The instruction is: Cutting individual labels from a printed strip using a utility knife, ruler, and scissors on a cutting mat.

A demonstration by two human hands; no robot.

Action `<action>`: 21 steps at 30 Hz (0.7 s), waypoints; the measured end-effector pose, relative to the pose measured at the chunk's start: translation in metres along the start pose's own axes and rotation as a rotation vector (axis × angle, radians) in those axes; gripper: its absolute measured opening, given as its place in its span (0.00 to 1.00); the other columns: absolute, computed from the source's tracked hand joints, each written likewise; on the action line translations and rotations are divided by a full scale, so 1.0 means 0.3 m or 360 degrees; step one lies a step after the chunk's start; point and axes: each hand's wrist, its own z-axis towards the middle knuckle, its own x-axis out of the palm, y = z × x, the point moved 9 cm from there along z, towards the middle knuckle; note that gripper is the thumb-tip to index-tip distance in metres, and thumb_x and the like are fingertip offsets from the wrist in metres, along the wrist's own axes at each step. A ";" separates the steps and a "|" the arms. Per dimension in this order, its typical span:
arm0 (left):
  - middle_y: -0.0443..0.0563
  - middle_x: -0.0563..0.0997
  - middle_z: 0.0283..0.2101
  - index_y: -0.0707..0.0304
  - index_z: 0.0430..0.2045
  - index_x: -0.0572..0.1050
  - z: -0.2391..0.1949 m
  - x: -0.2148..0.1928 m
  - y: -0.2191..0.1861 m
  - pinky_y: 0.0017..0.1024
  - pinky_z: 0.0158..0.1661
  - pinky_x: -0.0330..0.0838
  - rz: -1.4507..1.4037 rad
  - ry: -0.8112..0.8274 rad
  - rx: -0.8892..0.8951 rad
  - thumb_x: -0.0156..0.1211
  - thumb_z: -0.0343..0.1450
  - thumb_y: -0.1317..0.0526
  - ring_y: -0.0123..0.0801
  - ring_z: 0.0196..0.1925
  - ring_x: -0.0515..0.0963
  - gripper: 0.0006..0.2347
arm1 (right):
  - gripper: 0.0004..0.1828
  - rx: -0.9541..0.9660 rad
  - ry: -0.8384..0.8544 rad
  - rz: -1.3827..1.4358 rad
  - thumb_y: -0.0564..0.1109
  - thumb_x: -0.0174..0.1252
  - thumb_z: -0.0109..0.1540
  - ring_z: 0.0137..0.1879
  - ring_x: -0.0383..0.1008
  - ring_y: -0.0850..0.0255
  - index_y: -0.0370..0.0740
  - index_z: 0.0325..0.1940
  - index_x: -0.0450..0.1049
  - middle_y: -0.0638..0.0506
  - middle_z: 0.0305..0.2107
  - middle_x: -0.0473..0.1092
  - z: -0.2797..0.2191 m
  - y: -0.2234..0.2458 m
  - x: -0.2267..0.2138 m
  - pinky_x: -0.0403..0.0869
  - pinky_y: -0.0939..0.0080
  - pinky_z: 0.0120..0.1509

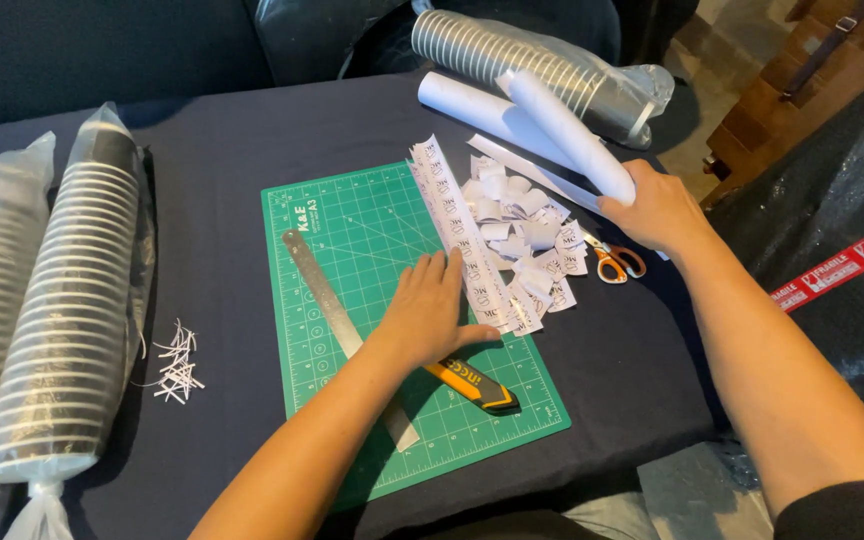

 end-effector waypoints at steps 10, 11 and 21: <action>0.79 0.59 0.72 0.80 0.71 0.54 0.164 0.079 -0.033 0.53 0.73 0.47 0.0163 0.0003 -0.0108 0.54 0.61 0.22 0.66 0.77 0.55 0.57 | 0.32 -0.0172 -0.0131 0.0109 0.52 0.66 0.60 0.64 0.70 0.30 0.27 0.63 0.75 0.27 0.53 0.71 0.031 -0.037 -0.009 0.71 0.36 0.65; 0.79 0.59 0.72 0.80 0.71 0.54 0.153 0.057 -0.040 0.53 0.73 0.47 0.0165 -0.0001 -0.0108 0.54 0.61 0.22 0.66 0.77 0.55 0.57 | 0.32 -0.0174 -0.0134 0.0109 0.52 0.66 0.60 0.64 0.70 0.30 0.27 0.63 0.75 0.27 0.53 0.71 0.004 -0.003 -0.039 0.71 0.36 0.65; 0.64 0.79 0.58 0.68 0.66 0.68 0.093 -0.134 -0.027 0.49 0.58 0.73 -0.0468 -0.0528 -0.0038 0.57 0.74 0.45 0.53 0.61 0.80 0.29 | 0.21 -0.0157 0.0120 0.1375 0.40 0.67 0.60 0.29 0.75 0.54 0.30 0.55 0.74 0.39 0.25 0.72 -0.129 0.194 -0.036 0.78 0.51 0.29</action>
